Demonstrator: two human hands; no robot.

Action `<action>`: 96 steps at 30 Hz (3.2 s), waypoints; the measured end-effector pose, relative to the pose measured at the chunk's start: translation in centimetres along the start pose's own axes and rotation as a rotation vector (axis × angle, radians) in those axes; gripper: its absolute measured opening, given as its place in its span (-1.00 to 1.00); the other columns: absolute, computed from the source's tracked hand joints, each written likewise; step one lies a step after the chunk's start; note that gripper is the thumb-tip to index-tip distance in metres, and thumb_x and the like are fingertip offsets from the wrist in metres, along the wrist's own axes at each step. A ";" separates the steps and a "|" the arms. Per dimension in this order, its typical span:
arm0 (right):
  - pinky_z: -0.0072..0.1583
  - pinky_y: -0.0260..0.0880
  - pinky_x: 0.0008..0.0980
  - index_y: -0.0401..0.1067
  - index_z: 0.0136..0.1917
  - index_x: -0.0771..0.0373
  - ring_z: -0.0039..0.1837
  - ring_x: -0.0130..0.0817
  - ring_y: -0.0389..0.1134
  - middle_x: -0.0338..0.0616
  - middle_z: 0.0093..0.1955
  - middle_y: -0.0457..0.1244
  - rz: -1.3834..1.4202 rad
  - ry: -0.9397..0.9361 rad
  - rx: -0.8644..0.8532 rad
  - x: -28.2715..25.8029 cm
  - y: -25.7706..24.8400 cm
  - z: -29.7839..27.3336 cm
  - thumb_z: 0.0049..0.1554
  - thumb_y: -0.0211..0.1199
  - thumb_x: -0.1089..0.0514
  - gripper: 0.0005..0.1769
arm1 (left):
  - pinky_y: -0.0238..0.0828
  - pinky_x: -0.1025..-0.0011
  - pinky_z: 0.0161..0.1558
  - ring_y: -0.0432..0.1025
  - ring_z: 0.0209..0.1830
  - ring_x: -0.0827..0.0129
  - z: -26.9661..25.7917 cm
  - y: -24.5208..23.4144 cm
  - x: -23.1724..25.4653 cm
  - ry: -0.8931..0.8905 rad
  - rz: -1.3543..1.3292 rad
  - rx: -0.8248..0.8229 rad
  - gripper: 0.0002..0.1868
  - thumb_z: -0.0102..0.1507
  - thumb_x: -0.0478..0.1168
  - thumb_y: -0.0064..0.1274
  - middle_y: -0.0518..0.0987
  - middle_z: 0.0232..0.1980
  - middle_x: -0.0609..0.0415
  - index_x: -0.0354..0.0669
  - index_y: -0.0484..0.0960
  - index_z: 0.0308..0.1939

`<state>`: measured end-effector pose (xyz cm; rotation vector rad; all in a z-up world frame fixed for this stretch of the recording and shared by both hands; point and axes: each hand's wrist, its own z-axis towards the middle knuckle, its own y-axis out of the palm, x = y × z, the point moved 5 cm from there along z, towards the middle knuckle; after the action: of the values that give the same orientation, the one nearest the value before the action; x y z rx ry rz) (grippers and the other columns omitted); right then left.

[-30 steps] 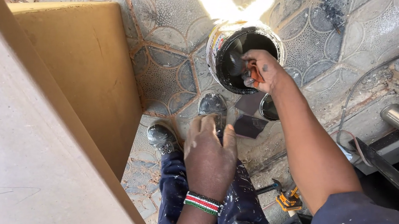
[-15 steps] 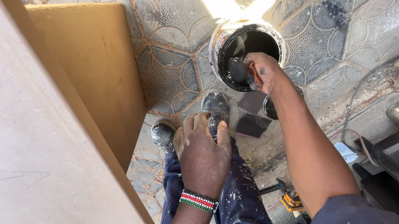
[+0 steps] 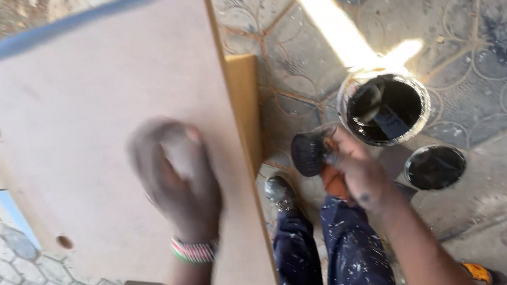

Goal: The person paints the edges of a rectangular wooden board with black paint using a brush. They repeatedly dip the brush into a paint can and apply the paint to the board's sides, occasionally repositioning the board to reach different edges.

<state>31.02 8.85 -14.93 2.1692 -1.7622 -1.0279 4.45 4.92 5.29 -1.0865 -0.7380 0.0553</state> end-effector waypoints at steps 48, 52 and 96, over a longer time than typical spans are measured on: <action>0.06 0.60 -0.17 0.55 0.25 -0.04 -0.26 -0.34 0.59 -0.41 -0.33 0.38 -0.635 -0.883 0.155 -24.9 16.1 12.2 0.48 0.27 0.14 -0.89 | -0.26 -0.31 0.80 -0.09 0.89 -0.35 -0.4 1.7 -11.9 -0.274 0.496 -0.198 0.28 0.42 0.55 0.06 0.07 0.86 -0.34 -0.23 0.06 0.93; -0.05 0.59 -0.20 0.55 0.24 0.02 -0.25 -0.32 0.59 -0.33 -0.27 0.39 -0.630 -0.876 0.109 -26.9 14.6 16.3 0.49 0.27 0.15 -0.90 | -0.24 -0.32 0.77 -0.08 0.87 -0.35 -0.7 1.8 -12.3 -0.303 0.503 -0.199 0.24 0.44 0.57 -0.01 0.07 0.86 -0.29 -0.17 0.06 0.94; -0.26 0.28 -0.20 0.41 0.15 0.15 -0.14 -0.24 0.30 -0.11 -0.01 0.19 -0.300 -0.452 0.298 -24.4 3.0 22.6 0.35 0.33 -0.39 -0.43 | -0.21 -0.29 0.80 -0.07 0.92 -0.32 -0.8 1.7 -12.2 -0.287 0.491 -0.152 0.18 0.47 0.49 0.14 0.13 0.86 -0.32 -0.18 0.14 0.93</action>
<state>13.48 36.76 -20.41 2.6037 -1.9086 -1.5134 -3.83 0.41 -2.64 -1.4041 -0.7226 0.5914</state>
